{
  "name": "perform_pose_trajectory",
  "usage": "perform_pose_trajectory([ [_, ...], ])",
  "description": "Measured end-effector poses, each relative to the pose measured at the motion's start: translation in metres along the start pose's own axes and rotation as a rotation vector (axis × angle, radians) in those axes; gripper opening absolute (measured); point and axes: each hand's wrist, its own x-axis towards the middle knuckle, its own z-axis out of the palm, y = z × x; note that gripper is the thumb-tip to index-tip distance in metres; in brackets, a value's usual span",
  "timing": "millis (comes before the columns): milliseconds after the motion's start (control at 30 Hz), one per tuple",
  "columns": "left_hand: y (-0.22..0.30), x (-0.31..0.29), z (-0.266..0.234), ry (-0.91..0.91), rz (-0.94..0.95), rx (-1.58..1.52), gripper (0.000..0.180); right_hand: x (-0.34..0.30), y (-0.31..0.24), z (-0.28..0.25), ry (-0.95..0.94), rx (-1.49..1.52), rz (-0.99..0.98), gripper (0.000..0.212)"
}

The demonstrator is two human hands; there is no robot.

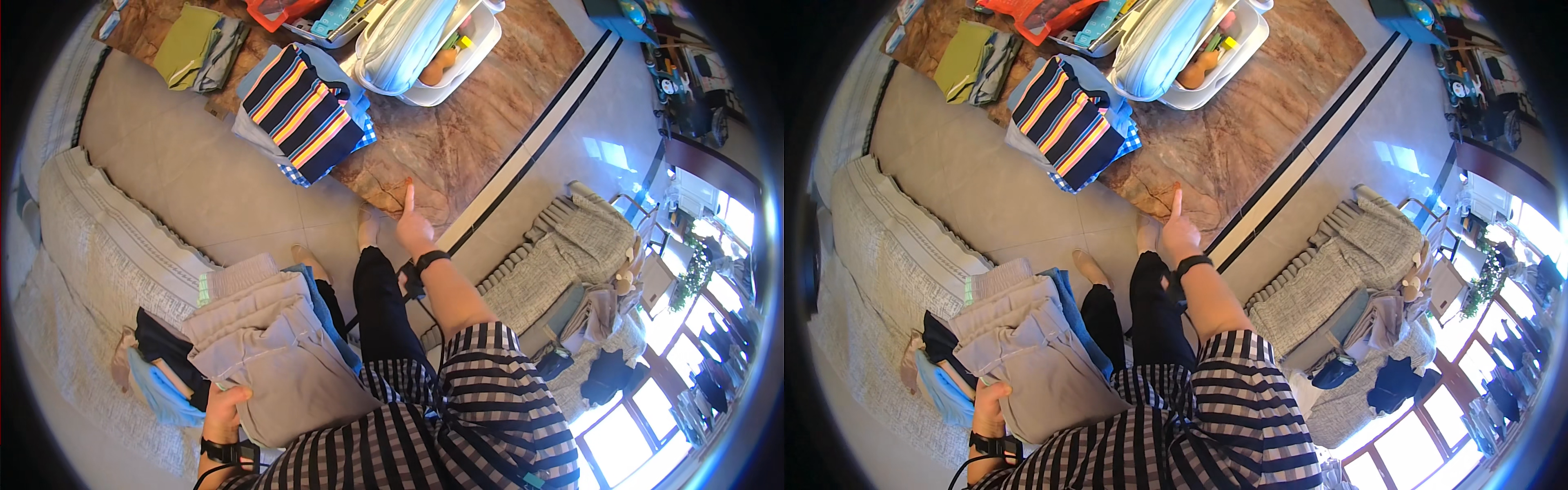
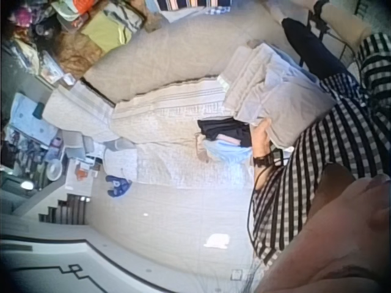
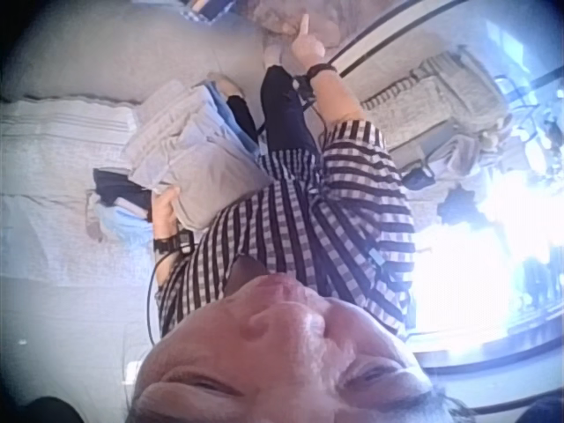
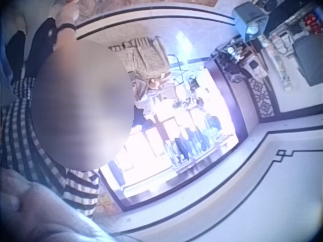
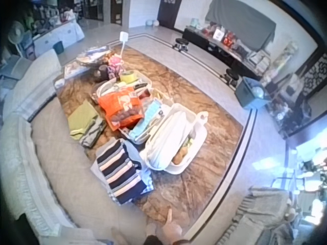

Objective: Fold laundry on the bed and move it to a table.

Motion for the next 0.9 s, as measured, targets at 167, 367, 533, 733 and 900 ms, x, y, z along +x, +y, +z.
perform_pose_trajectory([
  [167, 0.0, 0.003, 0.008, 0.007, 0.031, -0.003, 0.067, 0.025, -0.007, -0.04, 0.003, 0.03, -0.011, 0.088],
  [367, 0.0, 0.007, 0.007, -0.02, -0.022, 0.02, 0.067, -0.007, -0.017, 0.019, -0.088, 0.06, -0.046, 0.09],
  [533, 0.003, 0.007, 0.006, -0.019, -0.001, 0.036, 0.067, 0.004, -0.018, 0.0, -0.097, 0.015, -0.027, 0.092],
  [733, 0.005, 0.009, 0.019, -0.021, 0.023, 0.026, 0.066, 0.012, -0.023, -0.005, -0.055, 0.097, -0.001, 0.092],
  [900, 0.01, 0.024, 0.04, -0.114, -0.015, 0.082, 0.066, 0.015, 0.006, 0.015, 0.05, 0.254, -0.025, 0.084],
])
